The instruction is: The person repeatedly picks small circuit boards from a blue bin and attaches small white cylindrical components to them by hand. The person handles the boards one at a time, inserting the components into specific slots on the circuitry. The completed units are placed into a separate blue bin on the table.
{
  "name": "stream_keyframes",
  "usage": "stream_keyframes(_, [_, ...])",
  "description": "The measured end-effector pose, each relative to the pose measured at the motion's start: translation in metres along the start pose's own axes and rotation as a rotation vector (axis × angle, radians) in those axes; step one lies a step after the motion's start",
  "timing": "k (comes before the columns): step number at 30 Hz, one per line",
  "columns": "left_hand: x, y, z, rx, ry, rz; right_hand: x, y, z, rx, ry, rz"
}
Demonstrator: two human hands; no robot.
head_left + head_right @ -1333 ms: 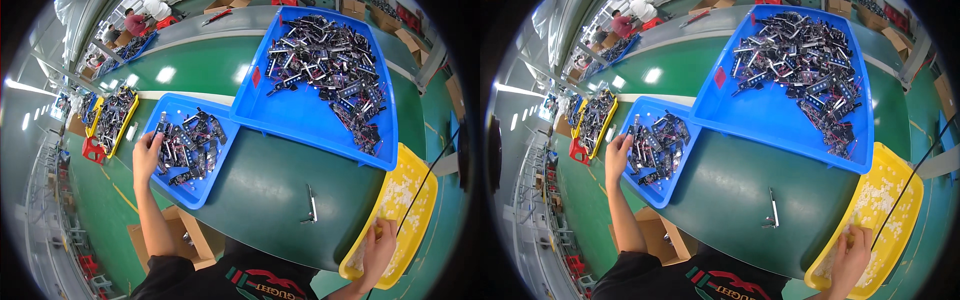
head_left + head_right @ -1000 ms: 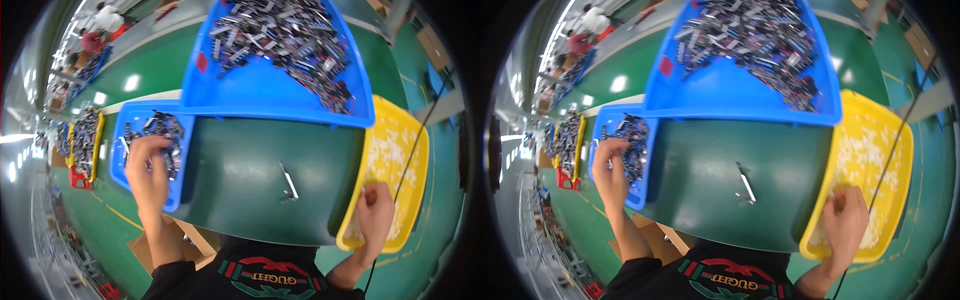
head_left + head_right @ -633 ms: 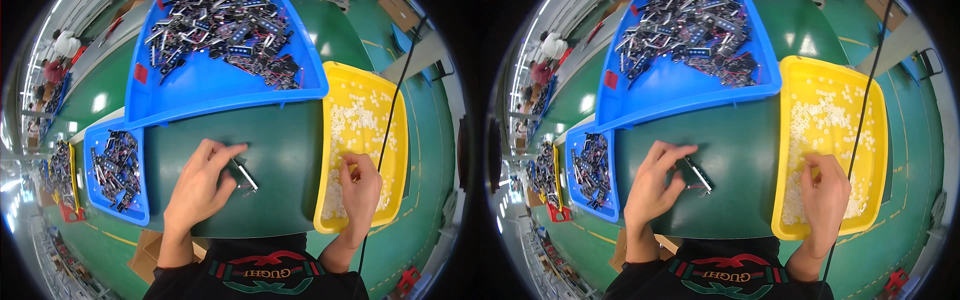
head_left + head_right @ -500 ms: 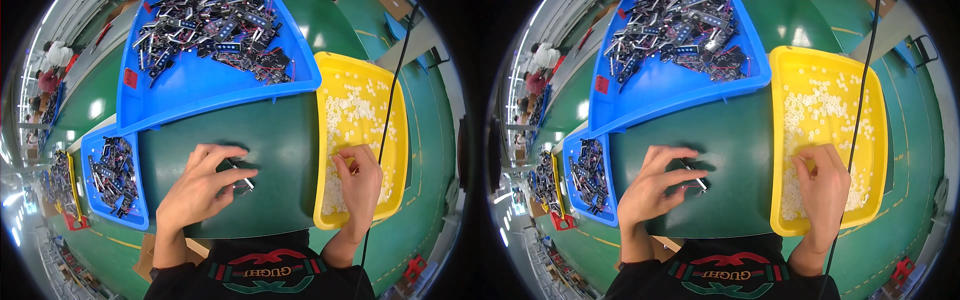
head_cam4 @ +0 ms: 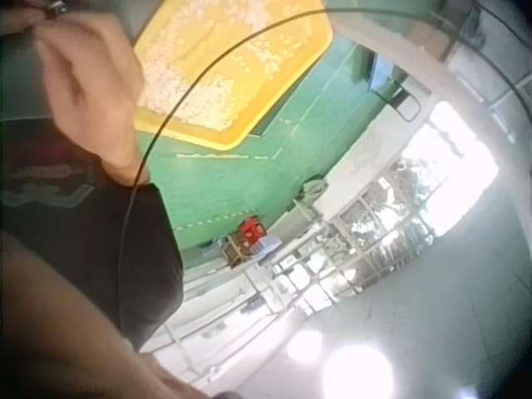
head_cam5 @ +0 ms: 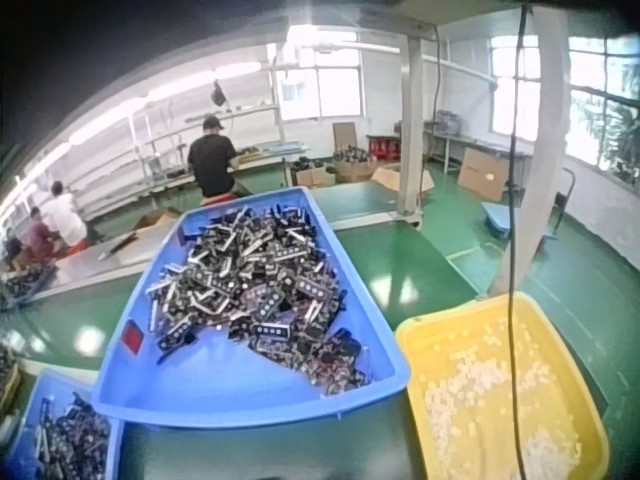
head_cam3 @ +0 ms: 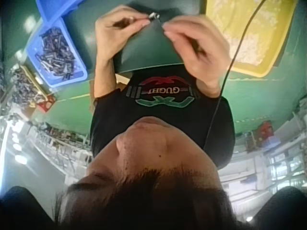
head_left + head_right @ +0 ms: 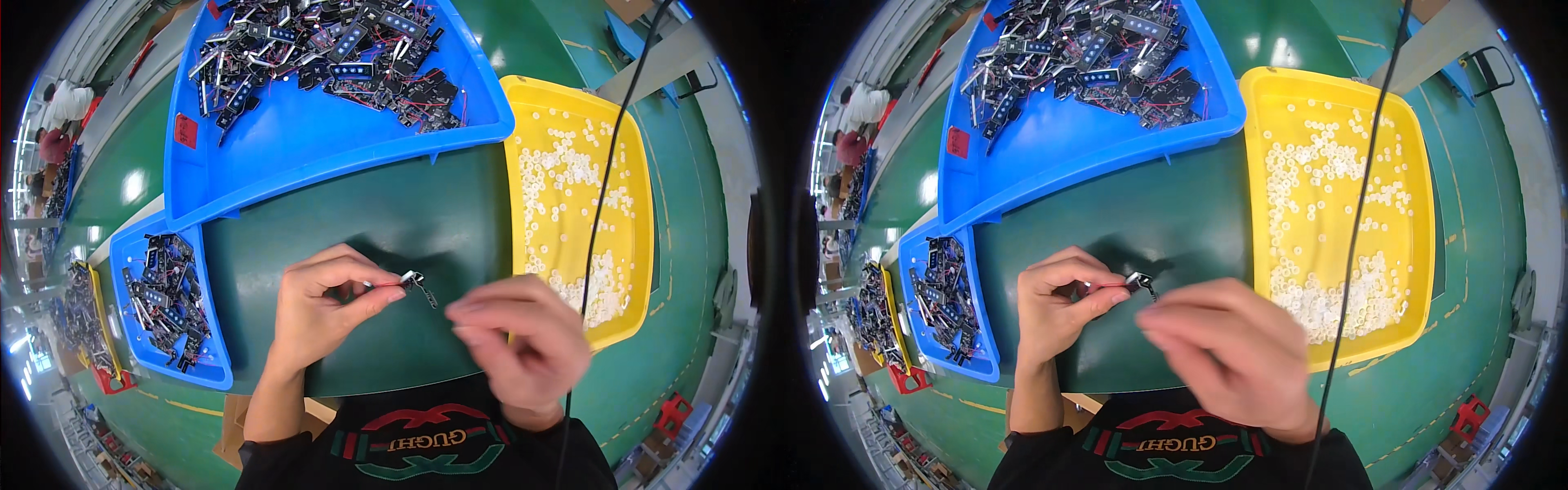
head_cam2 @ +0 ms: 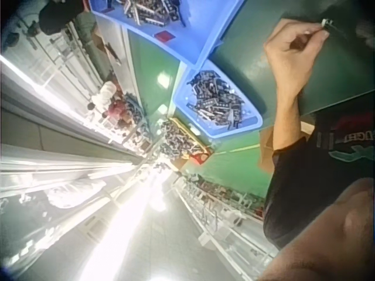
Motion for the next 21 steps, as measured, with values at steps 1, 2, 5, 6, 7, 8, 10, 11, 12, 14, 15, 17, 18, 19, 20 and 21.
stream_keyframes(1, [0.001, -0.002, -0.001, 0.007, -0.012, 0.02, -0.004, 0.014, 0.002, -0.03, -0.004, -0.016])
stream_keyframes(2, [0.002, -0.002, 0.0, 0.017, -0.014, 0.028, -0.007, 0.025, 0.003, -0.045, -0.01, -0.026])
stream_keyframes(5, [0.007, -0.008, 0.003, -0.026, 0.048, 0.1, -0.006, 0.046, 0.01, -0.042, -0.105, -0.075])
stream_keyframes(6, [0.009, -0.01, 0.006, -0.061, 0.091, 0.142, -0.005, 0.052, 0.01, -0.032, -0.149, -0.094])
stream_keyframes(7, [0.01, -0.011, 0.008, -0.091, 0.129, 0.183, -0.004, 0.054, 0.013, -0.018, -0.143, -0.089])
stream_keyframes(8, [0.012, -0.013, 0.01, -0.121, 0.167, 0.224, -0.003, 0.056, 0.015, -0.003, -0.137, -0.084])
stream_keyframes(10, [0.015, -0.014, 0.017, -0.201, 0.244, 0.259, -0.001, 0.059, 0.017, 0.028, -0.142, -0.089])
stream_keyframes(11, [0.017, -0.014, 0.02, -0.24, 0.281, 0.276, -0.001, 0.059, 0.018, 0.044, -0.152, -0.099])
stream_keyframes(12, [0.017, -0.015, 0.022, -0.257, 0.302, 0.29, 0.0, 0.06, 0.018, 0.06, -0.162, -0.11])
stream_keyframes(14, [0.02, -0.015, 0.024, -0.299, 0.341, 0.316, 0.0, 0.062, 0.018, 0.062, -0.152, -0.114])
stream_keyframes(15, [0.021, -0.015, 0.024, -0.308, 0.349, 0.327, 0.001, 0.063, 0.019, 0.063, -0.148, -0.116])
stream_keyframes(17, [0.022, -0.016, 0.028, -0.33, 0.374, 0.345, 0.002, 0.064, 0.022, 0.06, -0.119, -0.116])
stream_keyframes(18, [0.023, -0.016, 0.029, -0.334, 0.385, 0.35, 0.003, 0.065, 0.024, 0.059, -0.104, -0.115])
stream_keyframes(19, [0.024, -0.016, 0.031, -0.339, 0.399, 0.353, 0.003, 0.065, 0.024, 0.046, -0.104, -0.105])
stream_keyframes(20, [0.025, -0.015, 0.032, -0.343, 0.414, 0.355, 0.003, 0.065, 0.023, 0.033, -0.103, -0.094])
stream_keyframes(21, [0.025, -0.015, 0.033, -0.345, 0.421, 0.356, 0.003, 0.065, 0.023, 0.021, -0.102, -0.083])
Point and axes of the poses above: each hand's wrist, its own x-axis away from the middle knuckle, its own y-axis out of the palm, z = x × y, the point moved 10 cm from there along -x, towards the middle knuckle, and after that the axes turned 13 degrees about -y, right-handed, at the moved point
